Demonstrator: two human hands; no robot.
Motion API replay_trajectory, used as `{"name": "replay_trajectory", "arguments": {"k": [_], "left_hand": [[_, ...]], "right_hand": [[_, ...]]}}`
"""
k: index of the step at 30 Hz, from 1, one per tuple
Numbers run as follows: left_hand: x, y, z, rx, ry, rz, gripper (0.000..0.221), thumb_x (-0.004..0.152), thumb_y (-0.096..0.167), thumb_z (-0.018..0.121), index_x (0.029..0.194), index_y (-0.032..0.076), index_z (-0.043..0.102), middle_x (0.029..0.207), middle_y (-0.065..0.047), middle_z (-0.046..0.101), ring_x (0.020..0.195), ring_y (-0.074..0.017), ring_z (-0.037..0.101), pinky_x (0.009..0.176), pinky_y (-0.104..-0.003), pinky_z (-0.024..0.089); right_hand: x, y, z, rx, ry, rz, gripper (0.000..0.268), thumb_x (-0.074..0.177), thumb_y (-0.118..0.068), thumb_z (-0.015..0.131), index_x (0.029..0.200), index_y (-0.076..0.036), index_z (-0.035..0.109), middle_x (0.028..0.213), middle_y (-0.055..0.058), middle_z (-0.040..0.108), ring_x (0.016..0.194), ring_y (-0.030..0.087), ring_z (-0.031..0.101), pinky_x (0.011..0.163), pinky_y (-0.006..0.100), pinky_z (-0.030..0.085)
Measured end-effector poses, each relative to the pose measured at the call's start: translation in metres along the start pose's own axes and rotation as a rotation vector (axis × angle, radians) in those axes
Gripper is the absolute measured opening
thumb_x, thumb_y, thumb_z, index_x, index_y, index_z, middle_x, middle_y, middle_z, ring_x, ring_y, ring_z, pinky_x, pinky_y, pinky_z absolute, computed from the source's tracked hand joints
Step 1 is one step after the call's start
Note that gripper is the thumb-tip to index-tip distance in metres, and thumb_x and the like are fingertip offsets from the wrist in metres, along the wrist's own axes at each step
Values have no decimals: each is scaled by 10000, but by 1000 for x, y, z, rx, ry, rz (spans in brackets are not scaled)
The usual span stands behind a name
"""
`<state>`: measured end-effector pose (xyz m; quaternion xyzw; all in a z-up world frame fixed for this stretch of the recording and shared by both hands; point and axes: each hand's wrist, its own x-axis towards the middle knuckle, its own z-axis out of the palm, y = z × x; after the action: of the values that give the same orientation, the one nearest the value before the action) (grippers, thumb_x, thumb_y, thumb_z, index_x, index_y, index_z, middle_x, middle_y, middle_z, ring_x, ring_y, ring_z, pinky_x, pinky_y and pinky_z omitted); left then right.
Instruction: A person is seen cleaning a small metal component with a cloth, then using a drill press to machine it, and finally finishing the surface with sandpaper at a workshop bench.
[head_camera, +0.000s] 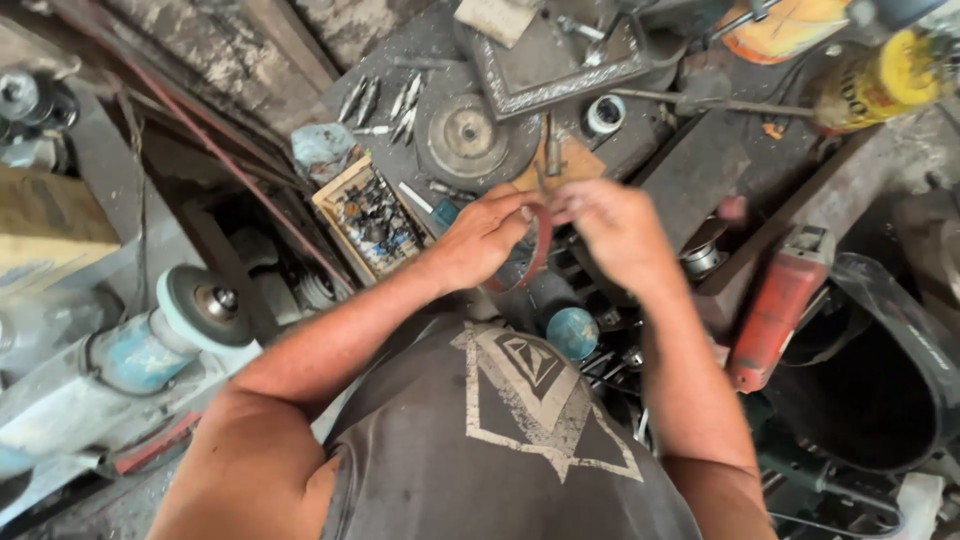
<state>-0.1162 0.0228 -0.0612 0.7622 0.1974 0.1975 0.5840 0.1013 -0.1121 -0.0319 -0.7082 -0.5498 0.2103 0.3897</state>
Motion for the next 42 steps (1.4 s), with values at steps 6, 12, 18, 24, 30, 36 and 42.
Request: {"name": "replay_trajectory", "arguments": {"k": [6, 12, 18, 24, 30, 36, 42], "left_hand": [[20, -7, -17, -11, -3, 44, 473, 1193, 244, 545, 1636, 162, 688, 1504, -205, 673, 1433, -439, 675, 1250, -566, 514], [71, -31, -17, 7, 35, 86, 230, 1088, 209, 691, 1260, 149, 831, 1075, -151, 759, 1089, -323, 783, 979, -468, 586], [105, 13, -43, -1, -25, 28, 302, 1092, 254, 637, 862, 73, 710, 685, -177, 743, 703, -340, 761, 641, -450, 573], [111, 67, -75, 79, -255, -273, 147, 1162, 230, 550, 1085, 118, 606, 943, -177, 795, 659, -267, 809, 543, -333, 661], [119, 10, -67, 2, -94, 13, 109, 1073, 102, 640, 1177, 71, 641, 739, -245, 752, 504, -342, 749, 393, -391, 590], [109, 12, -83, -66, -70, -74, 245, 1113, 97, 569, 1336, 138, 664, 771, -203, 793, 443, -269, 731, 366, -300, 626], [124, 21, -70, -154, -39, -99, 246, 1109, 96, 571, 1232, 90, 784, 899, -272, 786, 444, -302, 739, 317, -301, 610]], "right_hand": [[6, 27, 54, 670, -26, 68, 446, 1124, -85, 702, 1537, -29, 542, 1251, 139, 807, 1130, 165, 742, 1000, 389, 629], [23, 18, 39, 464, 190, 85, 67, 1110, -45, 793, 1084, -45, 731, 781, 26, 715, 764, 92, 694, 723, 260, 582], [80, -9, -55, 455, 499, 140, 57, 1093, -89, 741, 1063, -53, 708, 730, 146, 786, 619, 213, 784, 626, 329, 641], [165, 6, -174, 781, 814, 56, 185, 1072, -286, 728, 1081, -101, 711, 838, 130, 741, 737, 216, 766, 712, 347, 693], [211, 15, -106, 852, 535, 21, 163, 1065, -278, 822, 1087, -134, 750, 957, 43, 736, 860, 144, 688, 797, 321, 611], [192, 5, -75, 666, 421, 52, 124, 1089, -227, 823, 1114, -117, 773, 957, 56, 753, 887, 154, 700, 842, 335, 606], [134, -4, -66, 472, 384, 86, 86, 1112, -177, 824, 1141, -100, 796, 958, 69, 770, 913, 163, 713, 887, 348, 601]]}}
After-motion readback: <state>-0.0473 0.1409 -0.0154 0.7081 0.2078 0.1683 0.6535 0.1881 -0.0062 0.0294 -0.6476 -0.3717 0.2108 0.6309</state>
